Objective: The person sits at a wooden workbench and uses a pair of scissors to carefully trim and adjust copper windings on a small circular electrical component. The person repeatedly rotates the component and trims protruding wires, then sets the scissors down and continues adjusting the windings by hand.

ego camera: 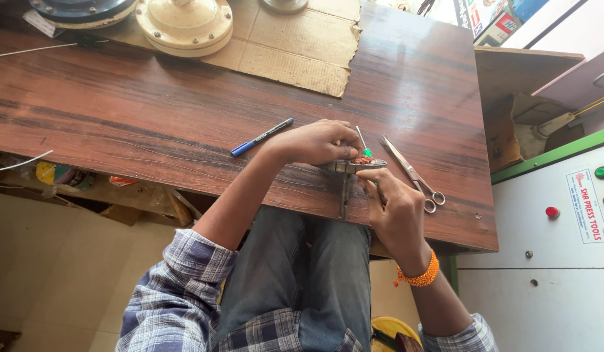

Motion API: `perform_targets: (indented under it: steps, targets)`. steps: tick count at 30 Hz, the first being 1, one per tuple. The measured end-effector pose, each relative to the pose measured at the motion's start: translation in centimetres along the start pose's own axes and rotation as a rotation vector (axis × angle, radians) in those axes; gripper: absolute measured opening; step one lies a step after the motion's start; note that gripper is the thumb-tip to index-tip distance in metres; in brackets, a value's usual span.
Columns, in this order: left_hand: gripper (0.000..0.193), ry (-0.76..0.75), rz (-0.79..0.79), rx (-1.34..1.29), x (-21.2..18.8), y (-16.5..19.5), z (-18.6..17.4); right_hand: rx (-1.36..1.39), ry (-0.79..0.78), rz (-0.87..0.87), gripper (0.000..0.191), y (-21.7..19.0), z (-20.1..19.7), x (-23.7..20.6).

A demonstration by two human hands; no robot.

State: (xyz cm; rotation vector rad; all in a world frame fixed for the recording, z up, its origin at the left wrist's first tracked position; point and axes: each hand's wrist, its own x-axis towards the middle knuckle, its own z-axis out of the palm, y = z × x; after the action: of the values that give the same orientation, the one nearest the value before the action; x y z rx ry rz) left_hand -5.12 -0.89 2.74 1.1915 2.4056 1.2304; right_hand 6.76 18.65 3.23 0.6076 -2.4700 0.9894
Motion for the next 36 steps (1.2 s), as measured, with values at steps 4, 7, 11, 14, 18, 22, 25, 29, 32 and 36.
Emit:
perform_targets:
  steps: [4,7,11,14,18,22,25,29,32,36]
  targets:
    - [0.035,0.003,-0.062,-0.042,-0.2,0.2,-0.2,-0.011,0.027,-0.036,0.018,-0.1,0.1,-0.3]
    - [0.045,0.009,-0.080,-0.054,-0.2,0.3,-0.2,-0.012,0.029,-0.120,0.018,0.0,0.2,-0.5]
    - [0.057,0.002,-0.129,-0.055,0.0,0.5,-0.1,-0.098,0.000,-0.239,0.018,0.5,1.2,-1.2]
    - [0.063,0.029,-0.155,-0.078,-0.3,1.0,-0.1,-0.150,-0.098,-0.193,0.016,1.3,2.1,-2.3]
    - [0.068,0.082,-0.160,-0.044,-1.7,2.1,0.3,-0.007,-0.103,-0.103,0.011,2.7,2.9,-4.7]
    - [0.074,0.368,0.056,0.345,-2.8,3.5,3.6,0.444,-0.065,0.383,0.019,4.4,1.9,-7.5]
    - [0.050,0.458,0.036,0.336,-3.0,3.4,5.5,0.598,0.107,0.472,0.021,5.7,0.9,-8.3]
    - [0.044,0.597,0.055,0.345,-3.6,3.3,6.5,0.473,0.045,0.497,0.015,7.1,-0.9,-7.2]
    - [0.041,0.587,-0.015,0.292,-3.8,3.9,6.6,0.367,-0.024,0.377,0.013,7.1,-2.0,-6.5]
    - [0.047,0.610,-0.039,0.266,-3.8,4.6,6.8,0.160,-0.196,0.373,0.009,5.5,-1.9,-7.0]
